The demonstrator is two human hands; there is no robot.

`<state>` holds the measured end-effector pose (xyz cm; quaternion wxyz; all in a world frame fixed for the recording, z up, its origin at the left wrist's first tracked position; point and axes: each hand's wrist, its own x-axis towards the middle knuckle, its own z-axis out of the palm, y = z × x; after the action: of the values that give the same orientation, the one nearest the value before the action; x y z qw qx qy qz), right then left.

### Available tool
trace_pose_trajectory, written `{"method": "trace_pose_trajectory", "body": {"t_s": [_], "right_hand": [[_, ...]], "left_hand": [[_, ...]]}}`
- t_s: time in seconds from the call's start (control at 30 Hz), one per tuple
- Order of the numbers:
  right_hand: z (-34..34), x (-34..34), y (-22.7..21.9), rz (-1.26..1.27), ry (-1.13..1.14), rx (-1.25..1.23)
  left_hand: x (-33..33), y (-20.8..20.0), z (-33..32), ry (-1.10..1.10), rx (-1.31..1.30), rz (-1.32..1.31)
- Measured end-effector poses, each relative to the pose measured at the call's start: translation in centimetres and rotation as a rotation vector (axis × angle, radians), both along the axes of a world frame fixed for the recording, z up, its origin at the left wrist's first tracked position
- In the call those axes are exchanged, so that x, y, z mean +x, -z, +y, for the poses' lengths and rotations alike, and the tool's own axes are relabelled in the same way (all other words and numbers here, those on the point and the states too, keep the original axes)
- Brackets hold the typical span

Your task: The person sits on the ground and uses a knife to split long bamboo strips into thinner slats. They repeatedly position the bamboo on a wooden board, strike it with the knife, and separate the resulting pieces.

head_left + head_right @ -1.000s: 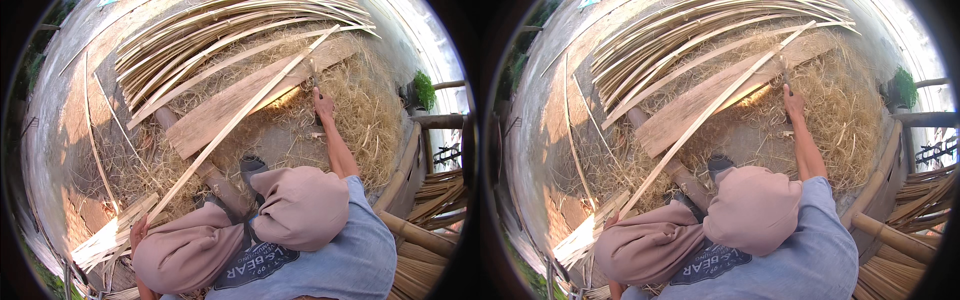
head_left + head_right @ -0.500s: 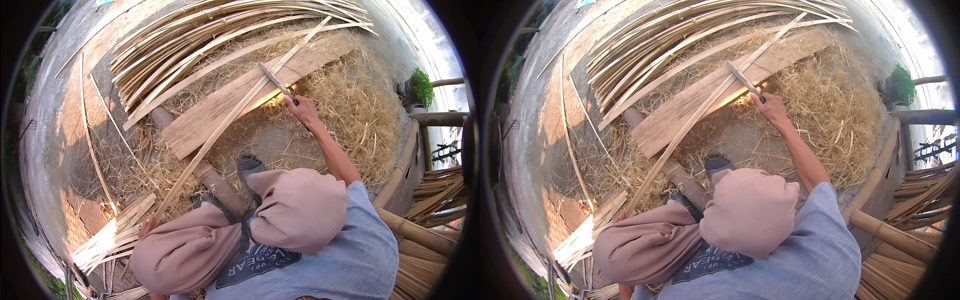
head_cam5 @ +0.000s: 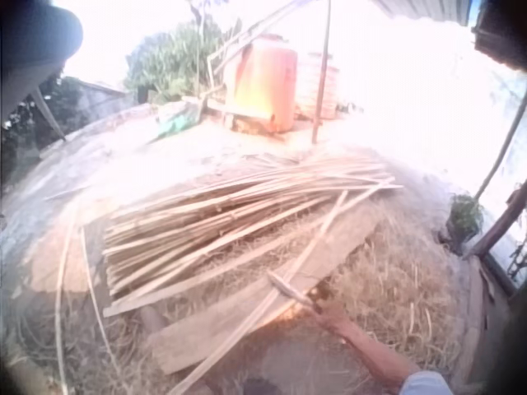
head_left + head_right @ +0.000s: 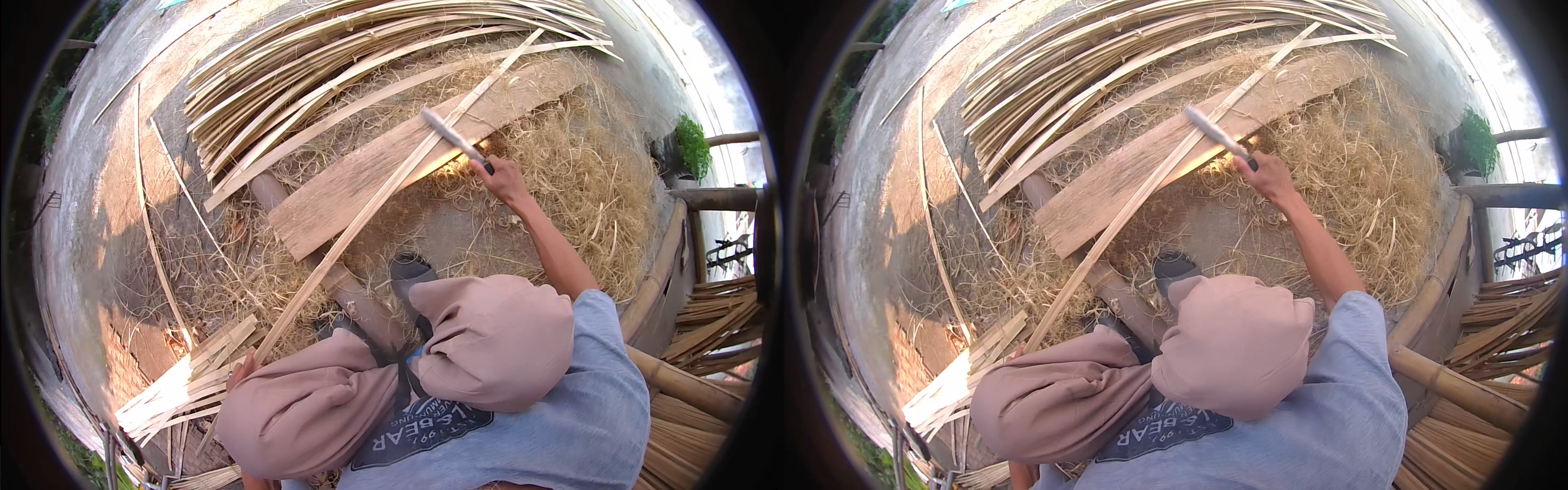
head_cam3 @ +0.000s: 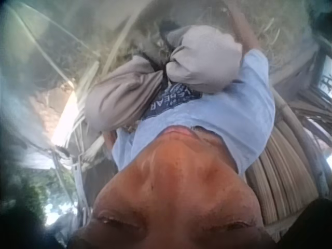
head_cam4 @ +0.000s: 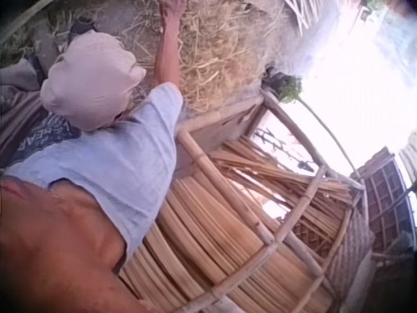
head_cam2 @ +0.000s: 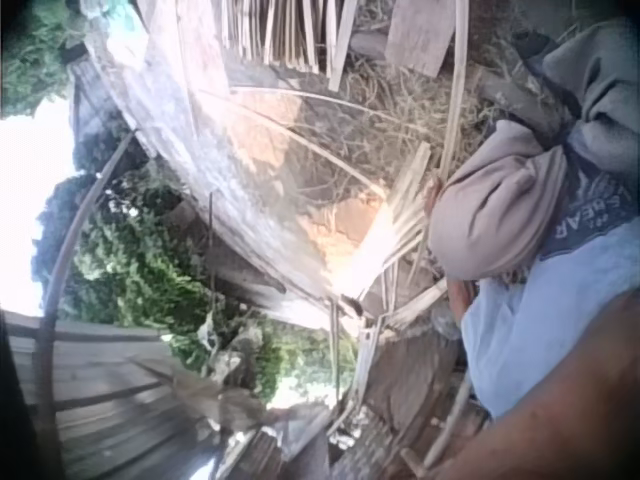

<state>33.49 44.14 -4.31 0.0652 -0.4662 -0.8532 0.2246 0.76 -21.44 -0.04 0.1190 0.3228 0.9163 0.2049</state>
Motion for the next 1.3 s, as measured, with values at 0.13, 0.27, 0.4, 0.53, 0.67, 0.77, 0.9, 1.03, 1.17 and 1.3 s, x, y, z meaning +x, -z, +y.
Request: {"method": "trace_pose_trajectory", "body": {"t_s": [0.13, 0.27, 0.4, 0.53, 0.67, 0.77, 0.9, 1.03, 1.17, 1.3], "right_hand": [[6.8, 2.9, -1.6, 0.326, 0.668, -0.139], [1.8, 1.7, -4.2, 0.283, 0.448, -0.059], [-4.1, -1.1, -3.9, 0.359, 0.256, 0.017], [-3.2, -1.9, -1.7, 0.083, 0.163, 0.095], [-0.1, -0.6, 0.8, 0.110, 0.257, 0.083], [-1.5, -1.9, 1.8, 0.250, 0.363, -0.174], [-13.3, -6.7, -1.4, 0.232, 0.020, -0.274], [-23.0, -7.3, -1.3, 0.225, -0.365, -0.117], [-12.7, -4.2, -1.7, 0.123, -0.085, -0.131], [-0.8, 0.2, -1.4, 0.149, 0.291, -0.002]], "left_hand": [[-0.4, 0.5, -1.0, 0.012, -0.011, 0.066], [-1.0, 1.7, 2.6, 0.141, 0.024, 0.290], [2.1, 1.1, 17.9, 0.116, 0.240, 0.586], [3.5, 0.9, 22.0, 0.085, 0.056, 0.244], [3.5, -0.6, 21.5, 0.081, -0.022, 0.097], [3.2, -0.8, 20.6, 0.089, -0.067, 0.050], [3.3, -0.6, 21.6, 0.114, -0.050, -0.044], [2.9, 0.2, 23.1, 0.136, 0.015, -0.172], [2.6, -0.1, 23.1, 0.159, 0.000, -0.195], [2.9, 0.5, 25.1, 0.203, -0.004, -0.213]]}}
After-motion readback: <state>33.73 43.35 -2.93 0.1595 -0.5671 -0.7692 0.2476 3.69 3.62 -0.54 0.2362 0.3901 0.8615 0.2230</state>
